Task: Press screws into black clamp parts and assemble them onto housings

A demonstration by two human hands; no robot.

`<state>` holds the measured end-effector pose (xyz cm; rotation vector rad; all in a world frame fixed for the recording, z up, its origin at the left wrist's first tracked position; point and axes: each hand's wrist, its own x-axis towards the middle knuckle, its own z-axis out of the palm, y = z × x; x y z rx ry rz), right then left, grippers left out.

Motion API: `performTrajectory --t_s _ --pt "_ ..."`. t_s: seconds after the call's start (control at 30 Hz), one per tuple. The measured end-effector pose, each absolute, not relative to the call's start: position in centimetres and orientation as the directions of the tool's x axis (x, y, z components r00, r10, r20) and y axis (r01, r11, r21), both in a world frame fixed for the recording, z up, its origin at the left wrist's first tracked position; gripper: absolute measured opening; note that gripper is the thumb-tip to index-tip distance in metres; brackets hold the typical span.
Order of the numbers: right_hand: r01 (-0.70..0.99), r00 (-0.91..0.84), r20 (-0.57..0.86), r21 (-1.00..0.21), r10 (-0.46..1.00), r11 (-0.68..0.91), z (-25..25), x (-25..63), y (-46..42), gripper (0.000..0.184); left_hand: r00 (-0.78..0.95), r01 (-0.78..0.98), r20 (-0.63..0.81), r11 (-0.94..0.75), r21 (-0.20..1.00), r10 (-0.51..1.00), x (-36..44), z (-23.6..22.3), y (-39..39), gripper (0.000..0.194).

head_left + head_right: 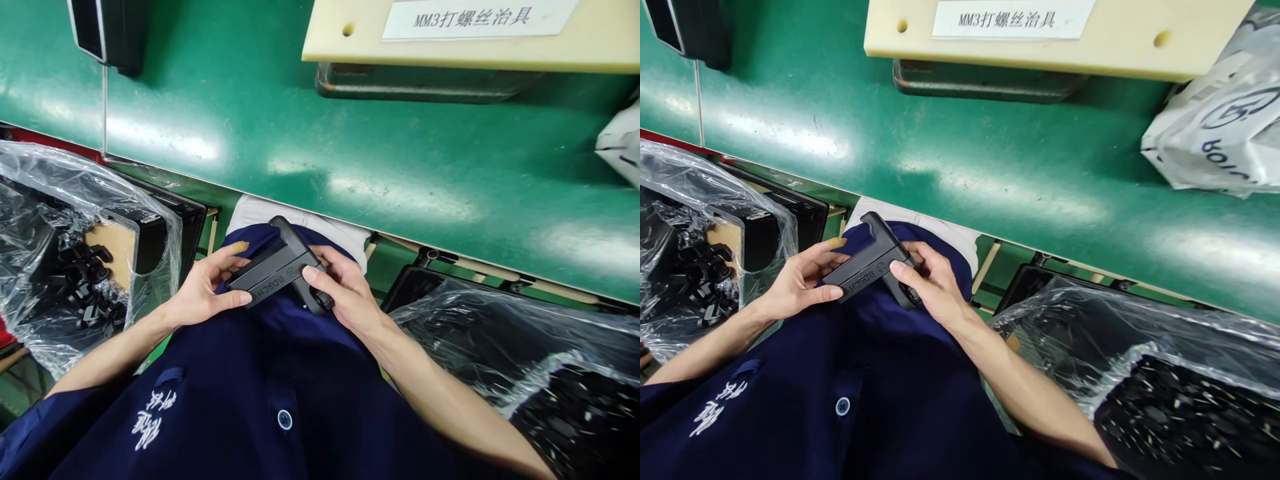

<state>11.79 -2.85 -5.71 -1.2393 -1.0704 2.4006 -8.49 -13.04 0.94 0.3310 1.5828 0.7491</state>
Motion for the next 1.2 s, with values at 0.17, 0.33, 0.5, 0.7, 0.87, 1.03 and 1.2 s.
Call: performTrajectory --t_s 0.17,0.33,0.5,0.7,0.87,1.03,1.2 --pt "0.101 -0.547 -0.636 -0.696 0.545 -0.711 -5.3 11.8 -2.7 0.043 -0.193 -0.241 -0.797 0.76 0.603 0.572 -8.1 0.9 -12.8 0.078" --pt "0.121 -0.505 -0.675 -0.672 0.538 -0.73 -5.0 12.0 -2.6 0.046 -0.185 -0.309 -0.828 0.768 0.561 0.53 -7.8 0.9 -12.9 0.068" --pt "0.242 -0.622 -0.579 -0.783 0.527 -0.574 -4.3 12.3 -2.4 0.067 -0.22 -0.289 -0.79 0.735 0.613 0.572 -7.8 1.3 -12.9 0.066" --pt "0.328 -0.57 -0.552 -0.832 0.609 -0.447 -3.5 11.9 -3.1 0.066 -0.222 -0.237 -0.809 0.775 0.586 0.544 -7.8 1.6 -12.8 0.072" --pt "0.338 -0.557 -0.536 -0.844 0.634 -0.417 -3.6 11.9 -3.7 0.066 -0.203 -0.249 -0.824 0.786 0.565 0.528 -7.9 1.6 -13.5 0.079" --pt "0.416 -0.602 -0.44 -0.885 0.666 -0.209 -1.5 12.5 -3.2 0.07 -0.293 -0.19 -0.763 0.747 0.637 0.576 -6.6 1.7 -15.3 0.063" --pt "0.436 -0.561 -0.385 -0.89 0.733 -0.134 0.5 12.5 -2.2 0.075 -0.462 -0.228 -0.685 0.671 0.706 0.564 -5.8 0.0 -15.5 0.072"
